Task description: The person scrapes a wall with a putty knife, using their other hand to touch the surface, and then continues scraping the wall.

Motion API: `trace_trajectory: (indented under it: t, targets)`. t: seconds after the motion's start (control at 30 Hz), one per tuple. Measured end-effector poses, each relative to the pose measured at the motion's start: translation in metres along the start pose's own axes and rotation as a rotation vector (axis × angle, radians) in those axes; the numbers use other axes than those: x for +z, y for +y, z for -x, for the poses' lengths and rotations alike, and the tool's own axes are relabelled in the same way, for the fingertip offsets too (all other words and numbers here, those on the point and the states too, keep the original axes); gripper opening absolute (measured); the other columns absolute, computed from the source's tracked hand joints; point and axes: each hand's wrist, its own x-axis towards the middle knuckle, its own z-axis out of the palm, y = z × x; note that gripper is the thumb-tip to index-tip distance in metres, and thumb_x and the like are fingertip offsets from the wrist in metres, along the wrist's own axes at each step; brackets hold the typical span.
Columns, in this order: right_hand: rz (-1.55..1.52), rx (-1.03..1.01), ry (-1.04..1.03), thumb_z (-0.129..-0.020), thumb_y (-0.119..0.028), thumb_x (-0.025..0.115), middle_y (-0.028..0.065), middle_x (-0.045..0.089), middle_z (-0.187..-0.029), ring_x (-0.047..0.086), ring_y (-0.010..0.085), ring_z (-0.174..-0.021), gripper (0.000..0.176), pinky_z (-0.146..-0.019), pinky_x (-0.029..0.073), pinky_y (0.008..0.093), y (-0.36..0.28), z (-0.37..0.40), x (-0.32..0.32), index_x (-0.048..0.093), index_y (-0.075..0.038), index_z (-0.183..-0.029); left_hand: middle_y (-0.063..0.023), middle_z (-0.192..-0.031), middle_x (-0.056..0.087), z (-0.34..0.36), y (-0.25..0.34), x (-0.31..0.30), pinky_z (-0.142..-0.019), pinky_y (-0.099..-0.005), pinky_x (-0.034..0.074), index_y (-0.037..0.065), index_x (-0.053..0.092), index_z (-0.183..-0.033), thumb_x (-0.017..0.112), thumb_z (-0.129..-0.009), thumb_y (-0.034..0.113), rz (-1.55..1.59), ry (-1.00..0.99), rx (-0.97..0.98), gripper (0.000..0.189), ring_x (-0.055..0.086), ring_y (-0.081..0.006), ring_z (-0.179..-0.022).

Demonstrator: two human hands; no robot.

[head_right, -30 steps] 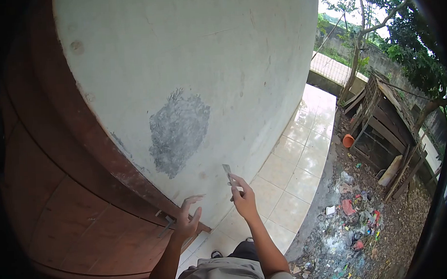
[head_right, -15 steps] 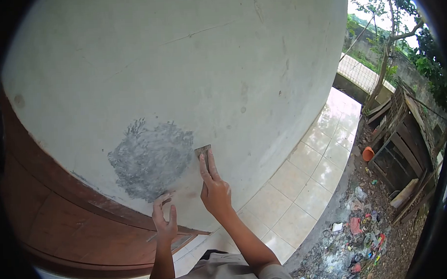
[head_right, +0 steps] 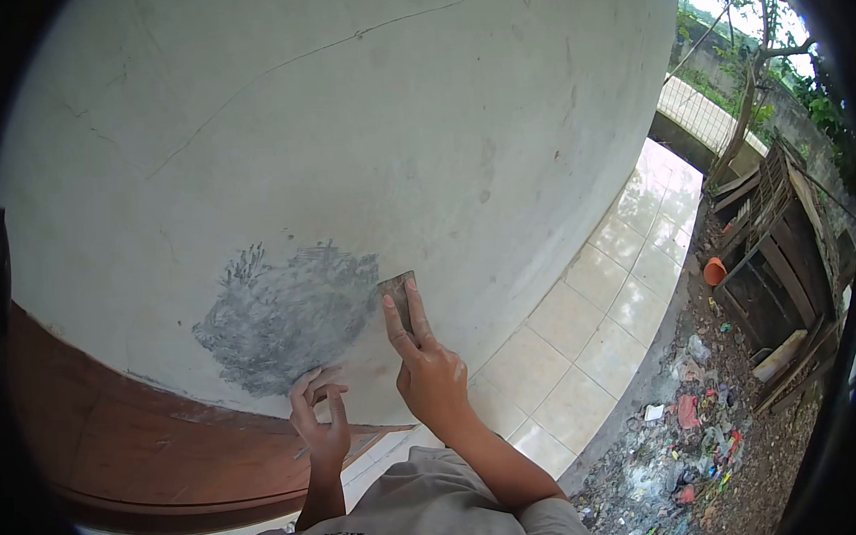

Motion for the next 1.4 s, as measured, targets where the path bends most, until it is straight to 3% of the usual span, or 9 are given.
trace_trajectory:
  t: [0.2,0.47,0.63,1.4]
  targets:
    - [0.022,0.069,0.013,-0.072,0.013,0.057,0.0192,0.038,-0.167,0.075,0.0298,-0.071,0.09,-0.054,0.056,0.0331,-0.011,0.003,0.01,0.052,-0.018,-0.157,-0.0257,-0.112,0.074,0.003,-0.008,0.005,-0.084,-0.0356,0.058,-0.005,0.048,-0.132,0.059,-0.1,-0.002,-0.035,0.06,0.098,0.035,0.077,-0.0269,-0.086]
    - [0.059,0.064,0.071,-0.074,0.014,0.057,0.0208,0.039,-0.166,0.074,0.0302,-0.07,0.09,-0.053,0.056,0.0337,-0.011,-0.005,0.006,0.049,-0.018,-0.158,-0.0302,-0.11,0.072,-0.002,-0.02,0.013,-0.075,-0.0343,0.064,-0.005,0.044,-0.13,0.055,-0.102,0.001,0.019,0.098,0.192,0.03,0.077,-0.0292,-0.086]
    - [0.101,0.07,-0.058,-0.075,0.013,0.059,0.0208,0.039,-0.166,0.075,0.0281,-0.071,0.088,-0.052,0.056,0.0335,-0.01,0.007,0.005,0.051,-0.019,-0.157,-0.0305,-0.109,0.072,-0.005,-0.021,0.015,-0.074,-0.0352,0.065,-0.004,0.043,-0.129,0.054,-0.102,0.001,0.044,0.061,0.186,0.03,0.077,-0.0302,-0.086]
    - [0.115,0.132,-0.018,-0.076,0.011,0.06,0.0173,0.037,-0.168,0.075,0.029,-0.069,0.089,-0.049,0.054,0.0347,-0.021,0.007,0.004,0.048,-0.021,-0.159,-0.0308,-0.112,0.071,-0.002,-0.019,0.009,-0.078,-0.0346,0.063,-0.003,0.04,-0.13,0.053,-0.102,0.001,0.072,0.015,0.181,0.032,0.077,-0.0302,-0.088]
